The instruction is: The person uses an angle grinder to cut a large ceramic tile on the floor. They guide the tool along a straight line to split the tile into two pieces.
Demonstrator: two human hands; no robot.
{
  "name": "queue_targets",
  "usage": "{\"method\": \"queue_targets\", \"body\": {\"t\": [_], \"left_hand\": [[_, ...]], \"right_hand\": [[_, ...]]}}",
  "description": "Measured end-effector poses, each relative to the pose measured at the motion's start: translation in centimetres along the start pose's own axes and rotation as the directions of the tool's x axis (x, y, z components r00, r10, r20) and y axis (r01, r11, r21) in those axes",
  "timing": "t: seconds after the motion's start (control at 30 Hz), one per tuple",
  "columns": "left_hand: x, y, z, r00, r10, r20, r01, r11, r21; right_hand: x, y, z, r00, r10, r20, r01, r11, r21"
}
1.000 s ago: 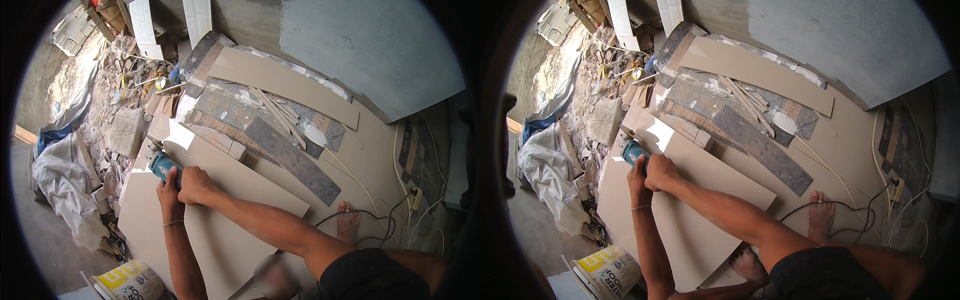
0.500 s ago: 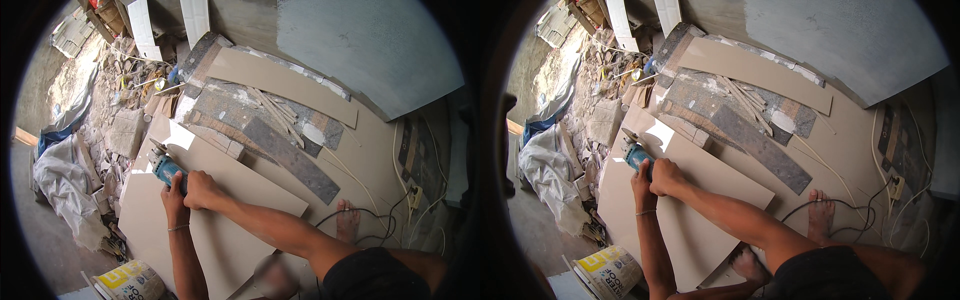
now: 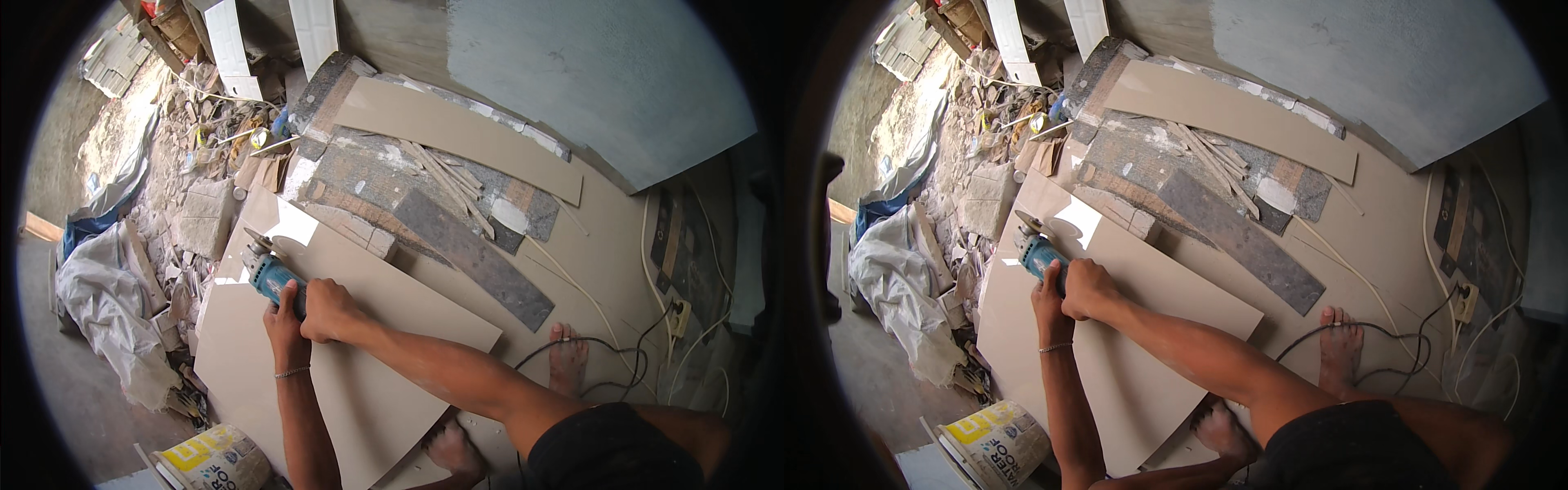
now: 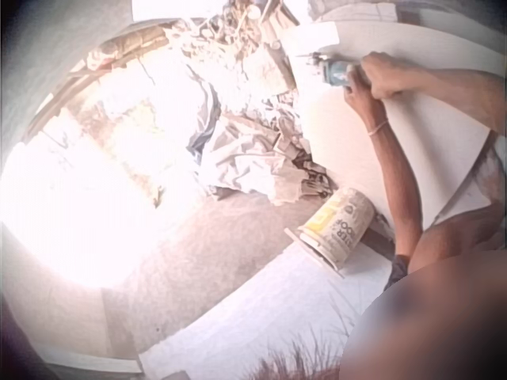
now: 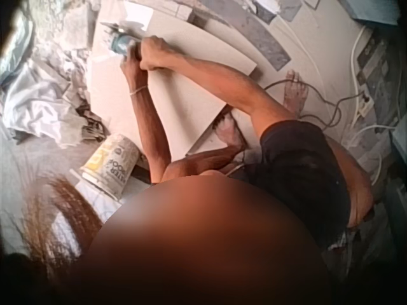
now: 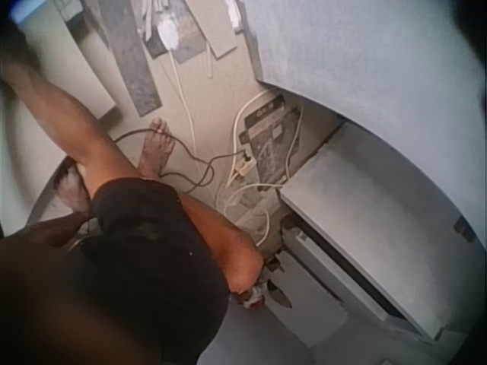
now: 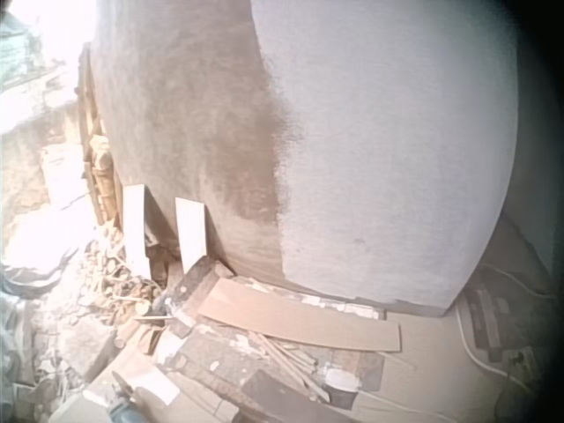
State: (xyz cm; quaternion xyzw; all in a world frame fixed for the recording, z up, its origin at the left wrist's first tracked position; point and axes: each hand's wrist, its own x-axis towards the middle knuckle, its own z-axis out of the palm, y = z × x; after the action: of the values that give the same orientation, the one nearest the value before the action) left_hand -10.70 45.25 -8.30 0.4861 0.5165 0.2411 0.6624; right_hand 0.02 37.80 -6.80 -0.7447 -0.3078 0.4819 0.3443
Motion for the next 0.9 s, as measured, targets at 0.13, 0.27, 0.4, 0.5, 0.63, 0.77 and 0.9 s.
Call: {"method": "queue_targets", "body": {"t": [0.13,0.27,0.4,0.5,0.63,0.77,0.9], "left_hand": [[-1.0,-0.1,0.4,1.0,-0.014,-0.003,0.014,1.0,-0.014],[-1.7,-0.3,0.8,1.0,-0.023,-0.009,0.023,0.999,-0.034],[-2.0,-0.6,0.9,0.999,-0.027,-0.027,0.026,0.999,-0.029],[-1.8,-0.7,0.8,1.0,-0.019,-0.015,0.018,0.999,-0.028],[-1.5,-0.7,0.5,1.0,-0.009,0.003,0.009,1.0,-0.028],[-1.7,-0.8,0.5,1.0,-0.019,0.007,0.019,0.999,-0.035],[-2.4,-1.1,0.9,1.0,-0.022,0.0,0.022,0.999,-0.034]], "right_hand": [[-0.7,0.5,-0.2,1.0,-0.005,0.004,0.005,1.0,-0.006],[-1.4,0.9,-0.3,1.0,-0.001,0.011,0.001,1.0,-0.005],[-1.9,1.0,-0.4,1.0,-0.003,-0.001,0.003,1.0,-0.012],[-2.0,0.8,-0.5,1.0,-0.001,-0.009,0.001,1.0,-0.002],[-1.6,0.3,-1.0,0.993,0.075,0.092,-0.072,0.997,-0.036],[-1.9,0.4,-1.0,0.994,0.07,0.086,-0.067,0.997,-0.046],[-2.4,1.0,-1.0,0.995,0.063,0.077,-0.06,0.997,-0.043]]}}
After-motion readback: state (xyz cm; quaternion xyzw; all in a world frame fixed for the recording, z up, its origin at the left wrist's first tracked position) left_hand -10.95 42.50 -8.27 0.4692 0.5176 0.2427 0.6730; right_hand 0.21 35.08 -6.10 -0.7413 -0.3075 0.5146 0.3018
